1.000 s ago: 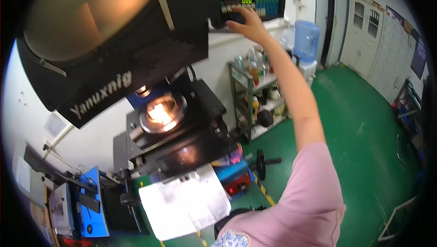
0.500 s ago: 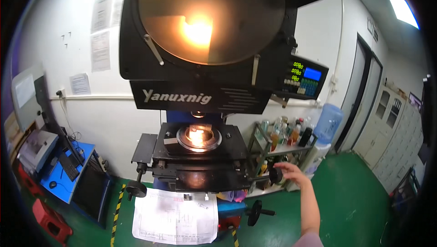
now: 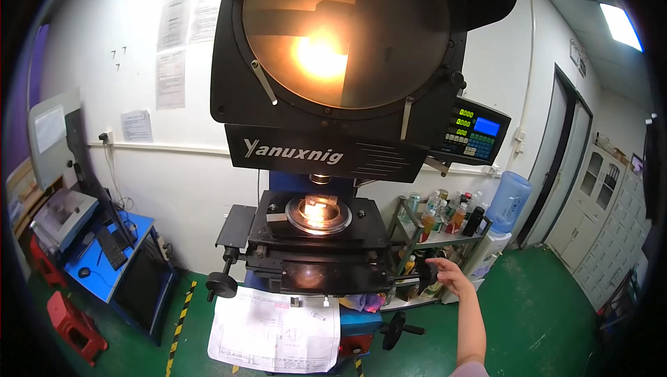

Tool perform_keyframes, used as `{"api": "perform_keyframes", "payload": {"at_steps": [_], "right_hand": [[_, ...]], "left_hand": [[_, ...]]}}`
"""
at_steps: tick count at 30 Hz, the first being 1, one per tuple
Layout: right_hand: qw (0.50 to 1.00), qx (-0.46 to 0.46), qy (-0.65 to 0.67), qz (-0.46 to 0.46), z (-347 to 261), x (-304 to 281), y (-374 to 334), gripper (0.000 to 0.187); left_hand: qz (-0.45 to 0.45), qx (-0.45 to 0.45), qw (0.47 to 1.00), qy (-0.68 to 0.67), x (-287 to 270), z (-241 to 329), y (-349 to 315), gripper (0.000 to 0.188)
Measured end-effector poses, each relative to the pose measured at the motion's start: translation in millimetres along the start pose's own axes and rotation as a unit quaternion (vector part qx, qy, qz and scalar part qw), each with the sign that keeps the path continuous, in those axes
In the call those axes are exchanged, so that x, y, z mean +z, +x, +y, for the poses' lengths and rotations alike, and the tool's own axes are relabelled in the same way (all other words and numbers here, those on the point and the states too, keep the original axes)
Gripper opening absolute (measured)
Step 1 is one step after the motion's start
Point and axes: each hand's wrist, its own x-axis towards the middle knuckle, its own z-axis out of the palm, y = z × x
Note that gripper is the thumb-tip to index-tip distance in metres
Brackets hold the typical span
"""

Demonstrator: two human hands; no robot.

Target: Inspecting a small hardware part using a profile projector and comparing it to dimensions on a technical blueprint.

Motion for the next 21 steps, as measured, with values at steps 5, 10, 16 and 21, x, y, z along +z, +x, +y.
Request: {"api": "perform_keyframes", "payload": {"at_steps": [5,10,16,21], "right_hand": [[1.000,-0.001,-0.005,0.010,-3.8,3.1,0.2,0.055],[1.000,0.003,0.001,-0.001,-3.1,2.4,0.0,0.055],[1.000,0.014,-0.010,0.009,0.2,-3.0,0.2,0.055],[1.000,0.018,0.013,0.004,9.0,-11.3,3.3,0.052]], "left_hand": [[0.012,-0.008,1.000,-0.008,5.3,0.9,-0.5,0.013],[0.019,-0.025,0.999,0.013,9.1,-1.2,2.4,0.014],[0.028,-0.048,0.998,-0.027,0.9,-4.9,7.2,0.016],[0.033,-0.036,0.999,-0.005,-1.3,-7.8,8.4,0.017]]}}
